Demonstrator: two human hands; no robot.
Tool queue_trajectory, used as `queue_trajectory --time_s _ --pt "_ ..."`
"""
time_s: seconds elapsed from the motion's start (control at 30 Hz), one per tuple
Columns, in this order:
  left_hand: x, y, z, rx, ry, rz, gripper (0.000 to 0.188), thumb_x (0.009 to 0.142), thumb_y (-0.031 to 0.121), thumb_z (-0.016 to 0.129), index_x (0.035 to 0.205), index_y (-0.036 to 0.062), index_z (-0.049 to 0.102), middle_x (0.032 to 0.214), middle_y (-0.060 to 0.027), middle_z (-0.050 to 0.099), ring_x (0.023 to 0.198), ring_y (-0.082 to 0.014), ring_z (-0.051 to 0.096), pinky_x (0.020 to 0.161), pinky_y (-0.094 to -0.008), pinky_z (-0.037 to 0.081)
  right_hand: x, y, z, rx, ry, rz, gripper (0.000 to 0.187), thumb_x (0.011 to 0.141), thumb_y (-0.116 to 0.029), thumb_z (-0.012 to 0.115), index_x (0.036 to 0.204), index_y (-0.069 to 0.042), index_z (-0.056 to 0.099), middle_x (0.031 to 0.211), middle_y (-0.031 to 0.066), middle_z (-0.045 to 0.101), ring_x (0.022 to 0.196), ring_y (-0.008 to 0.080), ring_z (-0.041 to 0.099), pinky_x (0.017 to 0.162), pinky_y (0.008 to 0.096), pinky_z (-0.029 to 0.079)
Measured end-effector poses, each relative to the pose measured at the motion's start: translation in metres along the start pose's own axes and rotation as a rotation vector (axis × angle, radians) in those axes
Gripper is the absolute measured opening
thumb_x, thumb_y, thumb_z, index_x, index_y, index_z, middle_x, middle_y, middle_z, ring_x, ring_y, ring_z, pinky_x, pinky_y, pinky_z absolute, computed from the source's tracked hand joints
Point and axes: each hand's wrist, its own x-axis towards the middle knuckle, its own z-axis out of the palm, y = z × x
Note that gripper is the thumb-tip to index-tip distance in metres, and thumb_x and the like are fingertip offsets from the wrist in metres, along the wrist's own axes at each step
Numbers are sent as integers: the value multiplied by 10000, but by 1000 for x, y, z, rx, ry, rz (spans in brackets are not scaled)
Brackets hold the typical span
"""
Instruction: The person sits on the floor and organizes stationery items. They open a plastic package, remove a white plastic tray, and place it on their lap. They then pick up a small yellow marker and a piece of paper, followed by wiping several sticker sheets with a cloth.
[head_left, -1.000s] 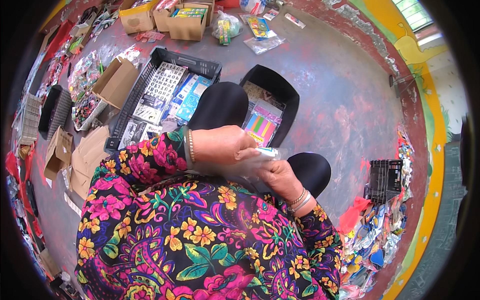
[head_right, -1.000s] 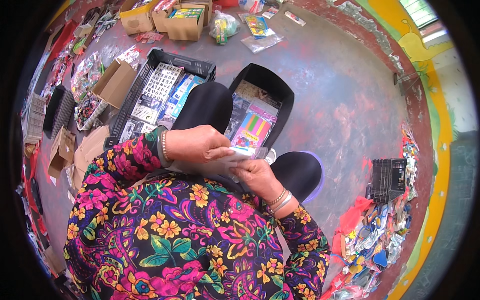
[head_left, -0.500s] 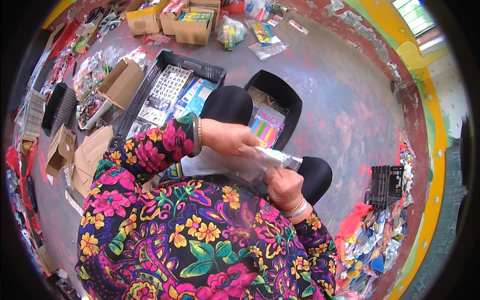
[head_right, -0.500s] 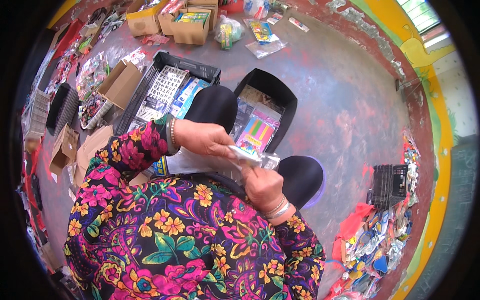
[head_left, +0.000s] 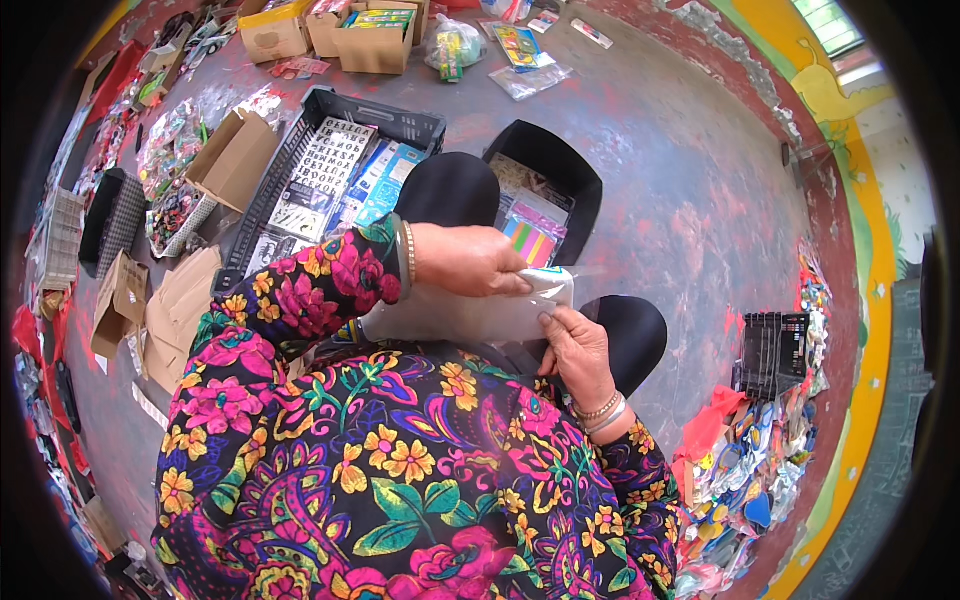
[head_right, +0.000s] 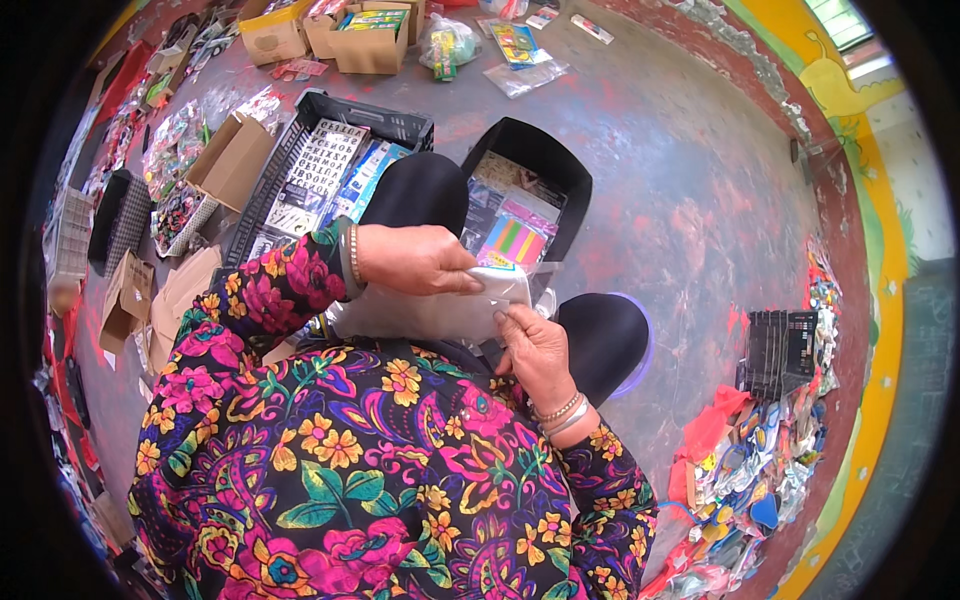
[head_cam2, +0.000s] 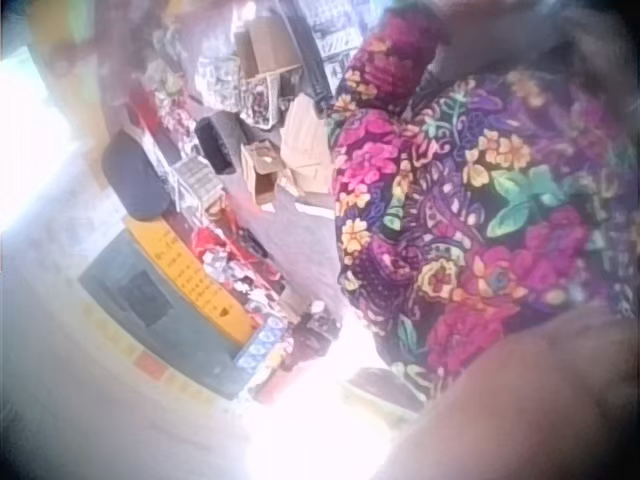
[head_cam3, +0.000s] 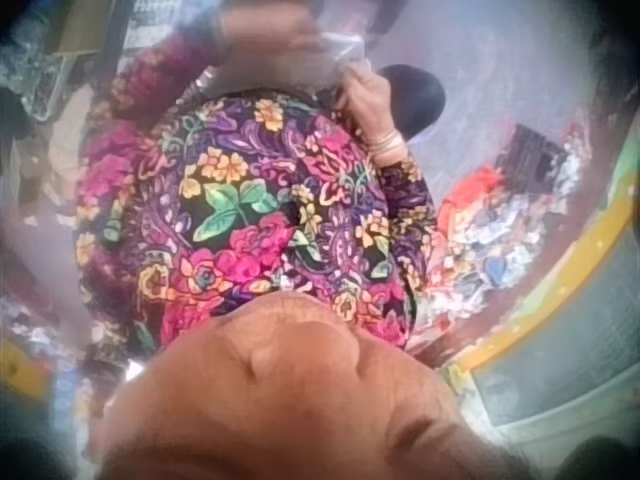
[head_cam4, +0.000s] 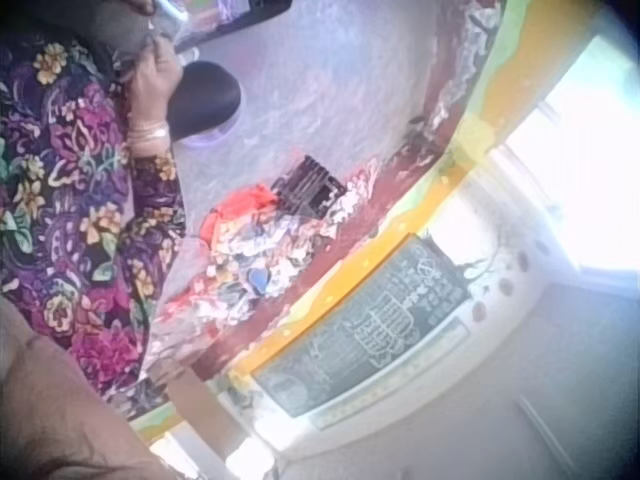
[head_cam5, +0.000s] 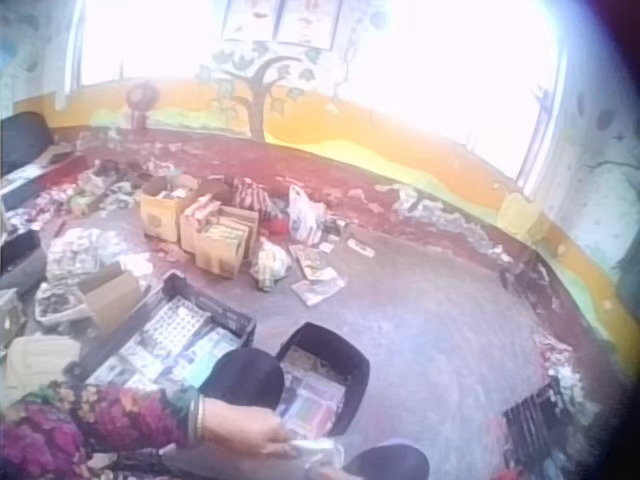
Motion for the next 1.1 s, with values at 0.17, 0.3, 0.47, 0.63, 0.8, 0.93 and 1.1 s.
queue_trajectory --time_s 0.17,0.3,0.47,0.63,0.8,0.93,1.1 --pt "-23 -18 -43 -254 406 -131 391 871 357 568 1038 7 623 987 -146 643 885 -228 613 772 -315 470 13 5 -19 118 61 39 158 911 -147 542 818 -23 573 575 -14 513 353 63 438 329 186 317" --pt "-74 -59 -61 92 1016 -254 401 872 321 583 1032 -46 592 884 -105 630 816 -142 578 737 -269 462 31 35 -25 491 100 -10 120 919 -163 529 845 -68 535 558 -26 469 343 74 390 324 192 293" --pt "-97 -68 -28 -915 974 -333 348 892 328 576 1008 2 605 844 5 582 743 -58 500 650 -195 397 46 38 -2 506 62 57 143 911 -187 551 831 -69 540 579 -25 467 353 67 395 332 191 299" --pt "-98 -97 -14 -797 1107 -326 213 885 226 594 805 30 604 680 39 519 620 -30 447 558 -176 361 52 35 9 296 -25 186 161 863 -170 615 765 -49 577 508 -26 474 325 57 395 318 187 279" --pt "-94 -109 -3 -478 1273 -346 189 859 174 624 742 35 570 571 44 457 505 -21 401 447 -202 331 52 31 -2 94 -75 190 157 836 -146 643 738 -26 614 475 -4 510 316 44 395 321 172 260" --pt "-103 -126 3 -265 1362 -352 171 847 157 630 769 12 581 589 24 494 521 -27 411 454 -212 344 48 26 -11 75 -15 252 112 855 -104 589 838 3 614 562 16 555 374 49 425 352 168 284" --pt "-128 -144 6 -346 1317 -396 148 836 141 636 784 10 591 624 32 506 573 -30 412 495 -212 353 42 22 -8 146 -23 217 159 868 -109 563 972 1 614 684 2 592 497 22 472 421 141 318"
